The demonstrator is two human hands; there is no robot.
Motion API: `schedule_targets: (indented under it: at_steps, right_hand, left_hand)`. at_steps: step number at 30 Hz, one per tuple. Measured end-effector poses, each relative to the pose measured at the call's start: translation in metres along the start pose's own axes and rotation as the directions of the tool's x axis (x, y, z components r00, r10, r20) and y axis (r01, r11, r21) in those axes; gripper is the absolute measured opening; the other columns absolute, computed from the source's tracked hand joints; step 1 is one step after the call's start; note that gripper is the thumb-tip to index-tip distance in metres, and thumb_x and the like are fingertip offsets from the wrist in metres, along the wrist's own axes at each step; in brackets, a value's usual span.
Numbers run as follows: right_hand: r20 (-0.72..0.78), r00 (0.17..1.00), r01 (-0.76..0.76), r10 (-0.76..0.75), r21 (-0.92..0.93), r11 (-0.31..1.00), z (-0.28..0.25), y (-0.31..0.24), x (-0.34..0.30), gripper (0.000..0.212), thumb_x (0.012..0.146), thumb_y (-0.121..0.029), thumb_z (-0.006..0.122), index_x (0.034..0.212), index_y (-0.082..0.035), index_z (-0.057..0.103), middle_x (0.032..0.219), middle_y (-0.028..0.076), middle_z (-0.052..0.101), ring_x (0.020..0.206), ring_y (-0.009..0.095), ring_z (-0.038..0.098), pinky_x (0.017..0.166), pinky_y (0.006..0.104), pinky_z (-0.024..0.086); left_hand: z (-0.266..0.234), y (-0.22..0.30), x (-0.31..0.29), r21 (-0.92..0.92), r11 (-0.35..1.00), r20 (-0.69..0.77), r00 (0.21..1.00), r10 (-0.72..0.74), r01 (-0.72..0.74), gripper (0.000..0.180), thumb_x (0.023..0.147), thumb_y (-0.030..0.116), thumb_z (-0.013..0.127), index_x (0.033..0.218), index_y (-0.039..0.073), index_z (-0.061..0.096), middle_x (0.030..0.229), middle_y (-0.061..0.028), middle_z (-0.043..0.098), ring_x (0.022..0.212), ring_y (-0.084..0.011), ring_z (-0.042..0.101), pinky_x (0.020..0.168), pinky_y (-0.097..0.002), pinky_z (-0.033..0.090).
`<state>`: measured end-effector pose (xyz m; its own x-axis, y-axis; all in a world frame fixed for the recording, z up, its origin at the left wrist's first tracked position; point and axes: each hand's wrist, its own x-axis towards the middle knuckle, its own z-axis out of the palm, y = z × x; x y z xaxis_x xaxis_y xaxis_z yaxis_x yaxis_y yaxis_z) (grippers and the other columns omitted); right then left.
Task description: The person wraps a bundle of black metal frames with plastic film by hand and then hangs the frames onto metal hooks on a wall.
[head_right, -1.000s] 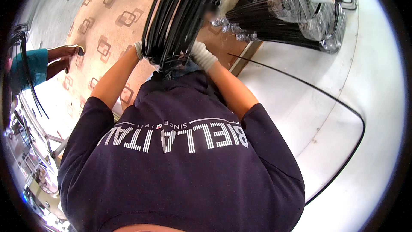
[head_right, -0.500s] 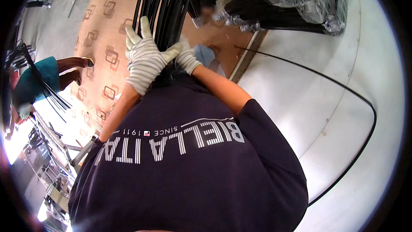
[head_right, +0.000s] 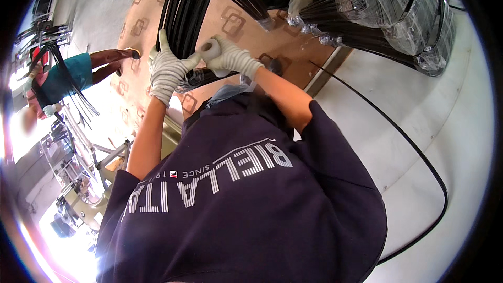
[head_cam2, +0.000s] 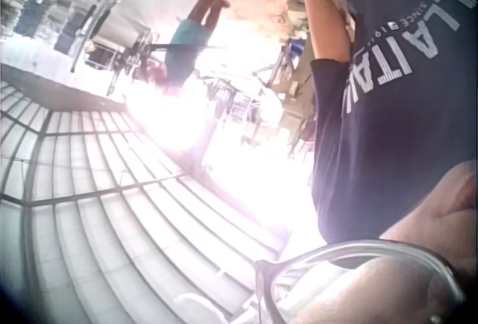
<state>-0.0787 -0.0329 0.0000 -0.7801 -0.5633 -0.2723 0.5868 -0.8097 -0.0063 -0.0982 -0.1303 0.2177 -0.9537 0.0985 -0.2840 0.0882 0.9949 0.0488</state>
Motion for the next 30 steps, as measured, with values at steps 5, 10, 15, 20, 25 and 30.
schedule_targets:
  at_steps: [5, 10, 15, 20, 25, 30]
  right_hand:
    - [0.063, 0.956, 0.273, -0.288, -0.557, 0.784, 0.039, 0.015, -0.082, 0.062, 0.061, -0.022, 0.075, 0.115, -0.007, 0.048, 0.102, 0.007, 0.056, 0.097, 0.018, 0.053, 0.086, 0.0314, 0.044]
    - [-0.029, 0.879, 0.358, -0.477, -0.62, 0.698, 0.062, 0.047, -0.104, 0.063, 0.06, -0.025, 0.078, 0.113, -0.005, 0.049, 0.105, 0.008, 0.057, 0.097, 0.017, 0.054, 0.085, 0.0309, 0.045]
    - [0.085, 0.817, 0.336, -0.57, -0.874, 0.351, 0.136, 0.086, -0.136, 0.057, 0.061, -0.032, 0.077, 0.103, -0.005, 0.05, 0.091, 0.007, 0.058, 0.09, 0.015, 0.054, 0.079, 0.0298, 0.044]
    - [0.009, 0.753, 0.487, -0.658, -0.68, 0.548, 0.148, 0.117, -0.124, 0.05, 0.065, -0.017, 0.075, 0.105, -0.01, 0.047, 0.094, 0.001, 0.054, 0.088, 0.01, 0.051, 0.08, 0.0257, 0.042]
    - [-0.026, 0.623, 0.524, -0.782, -0.728, 0.442, 0.148, 0.15, -0.112, 0.049, 0.066, -0.013, 0.074, 0.105, -0.012, 0.044, 0.094, -0.001, 0.052, 0.09, 0.011, 0.05, 0.083, 0.0264, 0.041]
    - [-0.198, 0.451, 0.318, -0.87, -0.875, 0.364, 0.17, 0.166, -0.08, 0.044, 0.071, -0.012, 0.072, 0.102, -0.011, 0.04, 0.1, 0.004, 0.052, 0.09, 0.01, 0.05, 0.076, 0.0258, 0.045]
  left_hand:
    - [0.004, 0.004, -0.002, 0.021, 1.0, 0.014, 1.0, -0.011, 0.011, 0.114, 0.052, 0.05, 0.074, 0.141, 0.01, 0.013, 0.126, -0.0322, 0.031, 0.116, -0.0435, 0.038, 0.097, -0.0438, 0.035]
    - [0.003, 0.005, -0.011, -0.028, 0.999, 0.018, 1.0, 0.026, -0.025, 0.116, 0.052, 0.051, 0.073, 0.141, 0.01, 0.012, 0.126, -0.033, 0.031, 0.116, -0.0436, 0.037, 0.096, -0.0441, 0.035]
    - [0.012, 0.001, -0.017, 0.042, 0.994, -0.078, 0.991, 0.109, -0.106, 0.117, 0.053, 0.053, 0.073, 0.14, 0.007, 0.011, 0.121, -0.0311, 0.035, 0.112, -0.0424, 0.039, 0.092, -0.0442, 0.038]
    - [0.019, -0.057, -0.015, -0.459, 0.815, -0.002, 0.918, 0.397, -0.354, 0.111, 0.062, 0.046, 0.074, 0.14, 0.005, 0.006, 0.127, -0.0311, 0.032, 0.116, -0.0395, 0.04, 0.095, -0.041, 0.037]
    - [0.094, -0.129, -0.026, -0.981, 0.096, -0.094, 0.838, 0.537, -0.172, 0.076, 0.081, 0.008, 0.059, 0.14, 0.007, 0.011, 0.129, -0.0135, 0.039, 0.115, -0.0211, 0.042, 0.097, -0.0315, 0.036]
    - [0.101, -0.15, -0.013, -0.835, 0.0, -0.386, 0.587, 0.712, -0.55, 0.053, 0.078, 0.01, 0.062, 0.125, 0.007, 0.037, 0.122, -0.0099, 0.043, 0.109, -0.0185, 0.044, 0.094, -0.032, 0.038]
